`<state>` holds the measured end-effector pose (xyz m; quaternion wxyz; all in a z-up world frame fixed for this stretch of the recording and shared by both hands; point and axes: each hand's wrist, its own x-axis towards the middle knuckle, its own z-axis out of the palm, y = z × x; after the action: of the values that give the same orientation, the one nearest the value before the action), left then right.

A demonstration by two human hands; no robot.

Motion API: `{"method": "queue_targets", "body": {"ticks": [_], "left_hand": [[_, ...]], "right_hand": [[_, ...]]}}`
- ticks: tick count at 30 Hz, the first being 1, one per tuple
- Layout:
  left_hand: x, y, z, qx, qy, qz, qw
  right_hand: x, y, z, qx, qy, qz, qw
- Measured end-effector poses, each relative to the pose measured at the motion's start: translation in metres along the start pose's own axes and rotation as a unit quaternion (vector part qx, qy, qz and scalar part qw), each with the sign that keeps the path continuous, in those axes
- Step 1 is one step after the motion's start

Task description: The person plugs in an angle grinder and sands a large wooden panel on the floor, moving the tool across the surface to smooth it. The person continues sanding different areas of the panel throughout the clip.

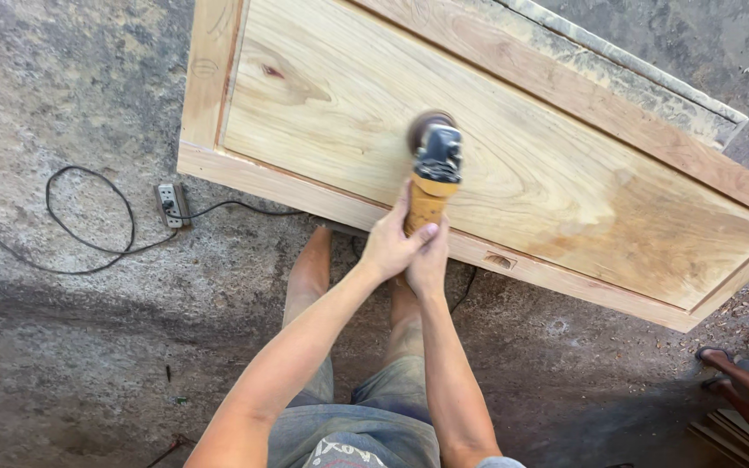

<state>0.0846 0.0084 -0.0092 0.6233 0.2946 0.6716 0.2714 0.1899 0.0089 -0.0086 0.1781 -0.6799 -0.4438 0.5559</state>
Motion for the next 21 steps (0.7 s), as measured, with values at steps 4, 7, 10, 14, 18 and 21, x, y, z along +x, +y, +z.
{"method": "queue_targets", "body": {"ticks": [4,7,10,14,18,21], "left_hand": [[0.007,-0.011,-0.054,-0.068,0.076,0.020,0.995],[0.018,-0.019,-0.087,-0.122,0.091,0.044,0.987],[0.028,-0.015,-0.117,-0.092,0.091,-0.023,0.991],[0.022,-0.005,-0.134,-0.190,0.106,0.079,0.973],[0.027,0.011,-0.096,-0.149,0.062,0.108,0.981],[0.032,0.014,-0.039,-0.142,0.020,0.076,0.987]], "right_hand": [[0.017,-0.039,0.047,-0.072,-0.061,0.014,0.995],[0.028,-0.066,0.079,-0.063,-0.094,-0.045,0.993],[0.039,-0.087,0.100,-0.023,-0.118,-0.073,0.990],[0.046,-0.085,0.108,-0.114,-0.086,-0.126,0.982],[0.039,-0.065,0.071,-0.077,-0.049,-0.092,0.992],[0.038,-0.040,0.024,-0.066,0.002,-0.073,0.995]]}}
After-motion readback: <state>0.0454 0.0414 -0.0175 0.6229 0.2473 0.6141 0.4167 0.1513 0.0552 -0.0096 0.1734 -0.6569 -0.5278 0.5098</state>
